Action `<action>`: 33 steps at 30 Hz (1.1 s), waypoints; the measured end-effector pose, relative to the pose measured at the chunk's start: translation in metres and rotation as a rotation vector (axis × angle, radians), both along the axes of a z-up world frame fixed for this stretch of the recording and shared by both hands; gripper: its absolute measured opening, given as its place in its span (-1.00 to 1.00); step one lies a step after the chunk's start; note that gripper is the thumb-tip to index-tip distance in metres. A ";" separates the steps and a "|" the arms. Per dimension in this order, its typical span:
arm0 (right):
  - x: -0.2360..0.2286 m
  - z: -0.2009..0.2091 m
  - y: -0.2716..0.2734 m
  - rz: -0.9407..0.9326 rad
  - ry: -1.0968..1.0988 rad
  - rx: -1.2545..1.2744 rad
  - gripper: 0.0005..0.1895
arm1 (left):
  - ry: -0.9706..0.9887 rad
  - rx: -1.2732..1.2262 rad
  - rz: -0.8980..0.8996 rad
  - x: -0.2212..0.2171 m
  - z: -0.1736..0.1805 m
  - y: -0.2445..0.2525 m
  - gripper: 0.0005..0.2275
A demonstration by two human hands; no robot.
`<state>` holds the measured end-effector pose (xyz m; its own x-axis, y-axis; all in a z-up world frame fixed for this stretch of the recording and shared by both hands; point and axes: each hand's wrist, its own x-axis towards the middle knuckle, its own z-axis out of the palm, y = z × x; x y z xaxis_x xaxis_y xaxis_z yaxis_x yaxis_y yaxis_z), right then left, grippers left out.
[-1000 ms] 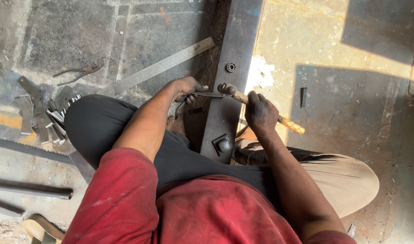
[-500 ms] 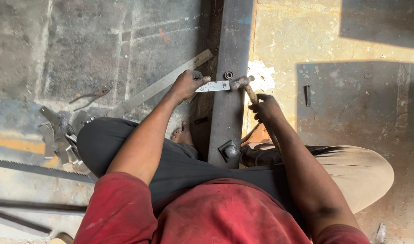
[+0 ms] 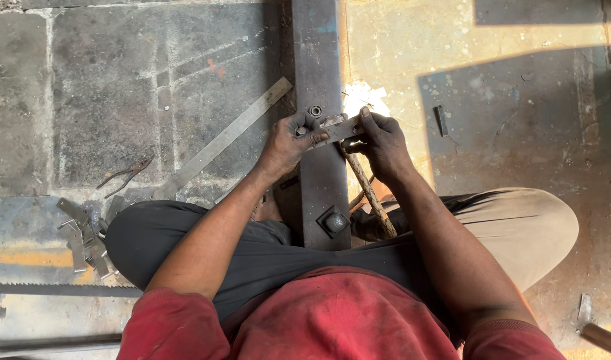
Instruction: The person sits on the floor and uses a hammer to drive small metal brackets onto a long metal beam. They repeatedly pick up brackets, position them, and strike them with the hammer.
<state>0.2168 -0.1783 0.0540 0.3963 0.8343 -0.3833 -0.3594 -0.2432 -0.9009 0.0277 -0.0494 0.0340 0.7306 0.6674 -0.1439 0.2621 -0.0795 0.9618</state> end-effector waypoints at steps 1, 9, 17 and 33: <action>-0.002 0.006 -0.001 -0.003 -0.006 0.021 -0.49 | -0.001 -0.005 -0.021 0.002 0.006 -0.005 -0.69; 0.003 0.018 -0.016 -0.027 -0.057 0.193 -0.50 | -0.058 0.102 -0.185 -0.002 0.056 -0.017 -0.66; 0.005 0.021 -0.010 -0.002 0.074 0.162 -0.50 | -0.097 0.025 -0.171 -0.001 0.030 -0.015 -0.71; -0.066 -0.017 -0.013 0.595 -0.451 -0.038 -0.53 | -0.394 -0.619 0.340 -0.013 0.054 -0.075 -0.76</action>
